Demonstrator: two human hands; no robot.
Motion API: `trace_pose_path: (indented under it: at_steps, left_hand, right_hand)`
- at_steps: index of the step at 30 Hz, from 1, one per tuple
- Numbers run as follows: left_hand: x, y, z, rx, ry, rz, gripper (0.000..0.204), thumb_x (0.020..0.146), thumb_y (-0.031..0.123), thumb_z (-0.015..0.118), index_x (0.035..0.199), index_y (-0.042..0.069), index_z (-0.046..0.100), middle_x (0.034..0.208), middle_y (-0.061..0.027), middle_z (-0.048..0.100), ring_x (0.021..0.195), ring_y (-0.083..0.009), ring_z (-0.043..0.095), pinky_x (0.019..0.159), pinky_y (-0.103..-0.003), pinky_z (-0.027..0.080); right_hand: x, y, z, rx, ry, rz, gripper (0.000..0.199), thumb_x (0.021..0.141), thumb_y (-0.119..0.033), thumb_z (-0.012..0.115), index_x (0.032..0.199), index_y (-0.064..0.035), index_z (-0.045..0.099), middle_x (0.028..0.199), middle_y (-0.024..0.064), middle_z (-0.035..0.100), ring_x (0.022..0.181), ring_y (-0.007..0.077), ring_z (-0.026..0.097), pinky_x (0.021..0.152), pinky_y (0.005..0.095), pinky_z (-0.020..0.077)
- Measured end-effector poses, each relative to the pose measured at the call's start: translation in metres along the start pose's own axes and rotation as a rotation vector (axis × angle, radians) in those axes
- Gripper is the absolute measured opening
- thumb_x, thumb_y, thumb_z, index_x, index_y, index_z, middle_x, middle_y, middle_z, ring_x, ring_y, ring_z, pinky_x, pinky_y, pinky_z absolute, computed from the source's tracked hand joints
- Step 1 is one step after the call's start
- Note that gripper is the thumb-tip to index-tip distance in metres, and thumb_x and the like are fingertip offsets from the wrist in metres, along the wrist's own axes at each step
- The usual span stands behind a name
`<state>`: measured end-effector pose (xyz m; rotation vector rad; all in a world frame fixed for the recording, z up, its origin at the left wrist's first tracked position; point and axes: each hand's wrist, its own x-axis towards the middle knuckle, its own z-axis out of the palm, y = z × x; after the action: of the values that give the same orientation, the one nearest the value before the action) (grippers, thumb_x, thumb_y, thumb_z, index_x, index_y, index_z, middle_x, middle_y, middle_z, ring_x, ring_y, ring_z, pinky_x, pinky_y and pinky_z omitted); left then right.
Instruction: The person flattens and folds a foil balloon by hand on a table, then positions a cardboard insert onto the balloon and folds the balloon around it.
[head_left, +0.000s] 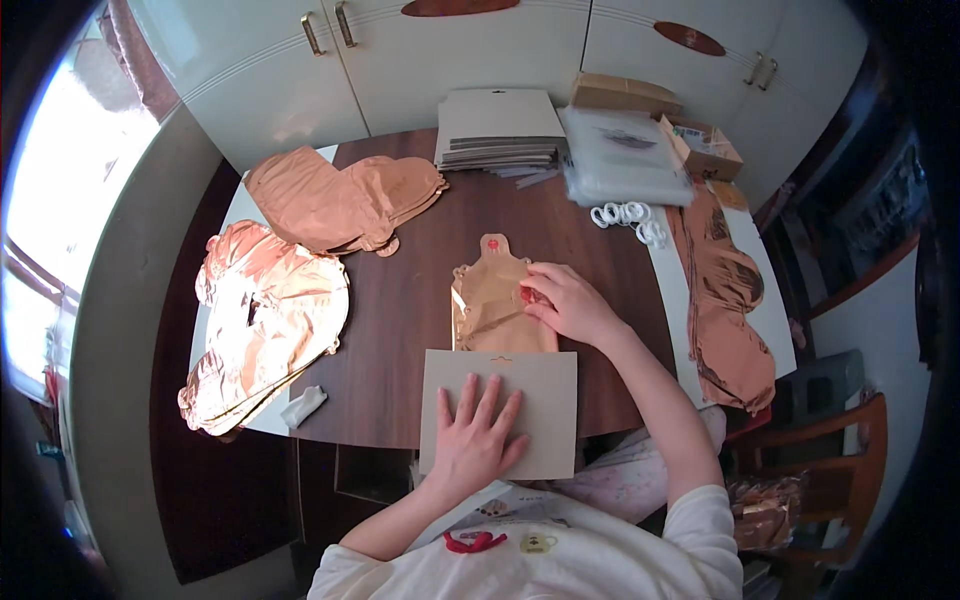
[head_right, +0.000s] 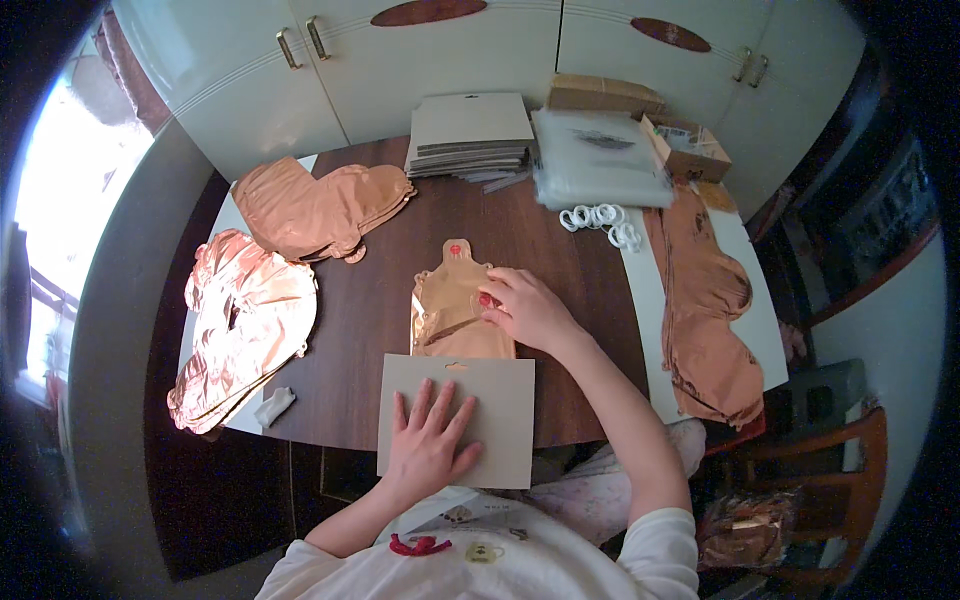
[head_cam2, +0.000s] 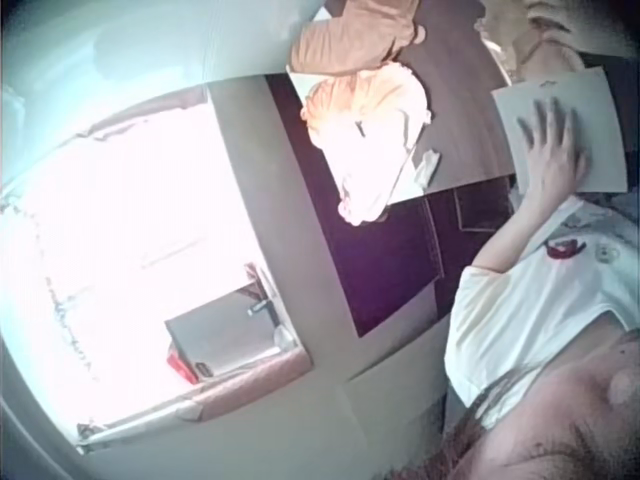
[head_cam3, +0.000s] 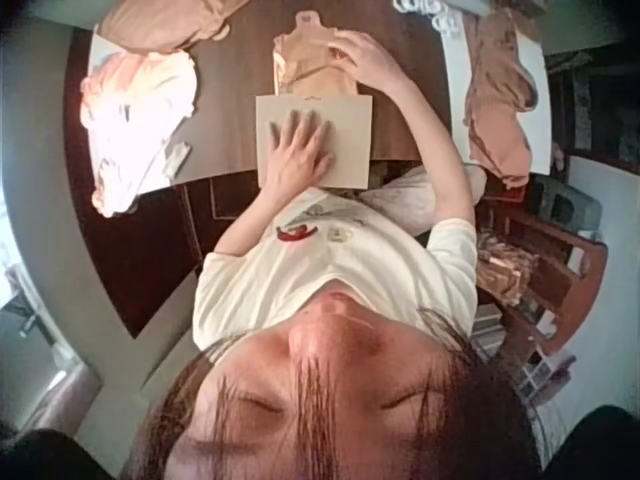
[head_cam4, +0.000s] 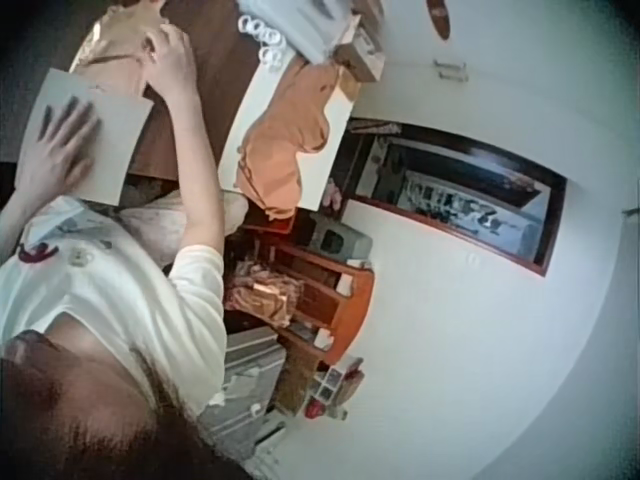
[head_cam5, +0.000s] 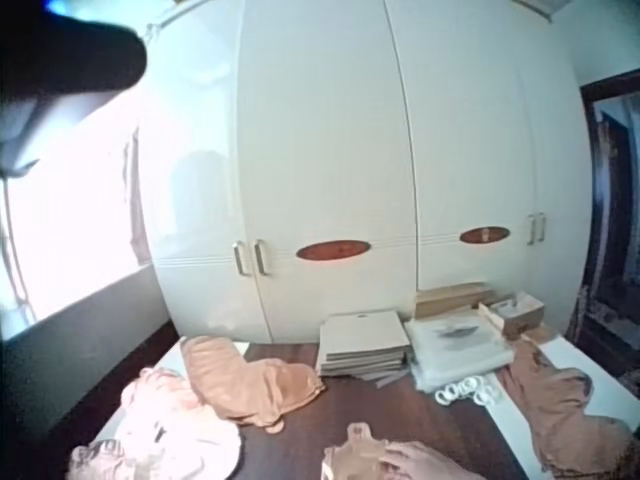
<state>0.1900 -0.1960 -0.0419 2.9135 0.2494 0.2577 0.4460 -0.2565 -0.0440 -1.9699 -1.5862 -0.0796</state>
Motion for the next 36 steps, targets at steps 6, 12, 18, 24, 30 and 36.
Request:
trace_pose_path:
  at_steps: [6,12,18,24,30,36]
  left_hand:
    - [0.008,0.004,-0.003,-0.010,-0.020,-0.029,0.060,0.080,0.044,0.059,0.134,0.020,0.046,0.140,-0.0173,0.038,0.131,-0.0419,0.031,0.101,-0.067,0.021]
    - [0.029,0.006,0.002,0.026,0.009,-0.045,0.062,0.080,0.046,0.057,0.135,0.020,0.045,0.139,-0.0181,0.039,0.130,-0.0416,0.032,0.098,-0.067,0.024]
    - [0.042,0.004,0.007,0.024,-0.013,-0.076,0.065,0.081,0.049,0.055,0.138,0.021,0.041,0.143,-0.0209,0.033,0.131,-0.0466,0.027,0.099,-0.069,0.020]
    - [0.050,0.002,0.007,0.045,-0.020,-0.076,0.066,0.082,0.051,0.052,0.139,0.021,0.039,0.144,-0.0215,0.031,0.132,-0.0470,0.026,0.099,-0.069,0.019]
    - [0.052,0.001,0.009,0.045,-0.001,-0.080,0.065,0.082,0.052,0.050,0.137,0.020,0.042,0.144,-0.0208,0.031,0.132,-0.0464,0.027,0.099,-0.070,0.019]
    - [0.051,0.002,0.010,0.053,-0.022,-0.074,0.067,0.083,0.054,0.049,0.139,0.019,0.039,0.145,-0.0225,0.029,0.132,-0.0479,0.024,0.099,-0.070,0.018]
  right_hand:
    - [-0.002,0.009,0.004,0.064,-0.076,0.087,0.033,0.079,-0.019,0.069,0.108,-0.0047,0.061,0.116,0.0108,0.056,0.110,0.0291,0.052,0.094,0.0381,0.0438]
    - [-0.002,0.013,0.005,0.103,-0.068,0.079,0.034,0.079,-0.018,0.069,0.108,-0.0037,0.060,0.116,0.0114,0.056,0.110,0.0292,0.051,0.095,0.0379,0.0433]
    - [0.002,0.012,0.003,0.120,-0.068,0.067,0.037,0.075,-0.017,0.071,0.107,-0.0037,0.058,0.113,0.0108,0.055,0.102,0.0298,0.052,0.092,0.0383,0.0440]
    - [0.004,0.013,0.002,0.119,-0.086,0.101,0.037,0.075,-0.016,0.071,0.107,-0.0041,0.058,0.113,0.0111,0.055,0.103,0.0307,0.052,0.093,0.0382,0.0436]
    - [0.021,0.016,0.008,0.249,-0.063,0.285,0.037,0.077,-0.017,0.070,0.109,-0.0037,0.057,0.116,0.0136,0.053,0.106,0.0304,0.052,0.093,0.0364,0.0435]
    - [0.051,0.015,0.003,0.204,-0.185,0.556,0.051,0.074,-0.027,0.073,0.113,-0.0011,0.053,0.118,0.0190,0.053,0.107,0.0334,0.055,0.090,0.0385,0.0456]
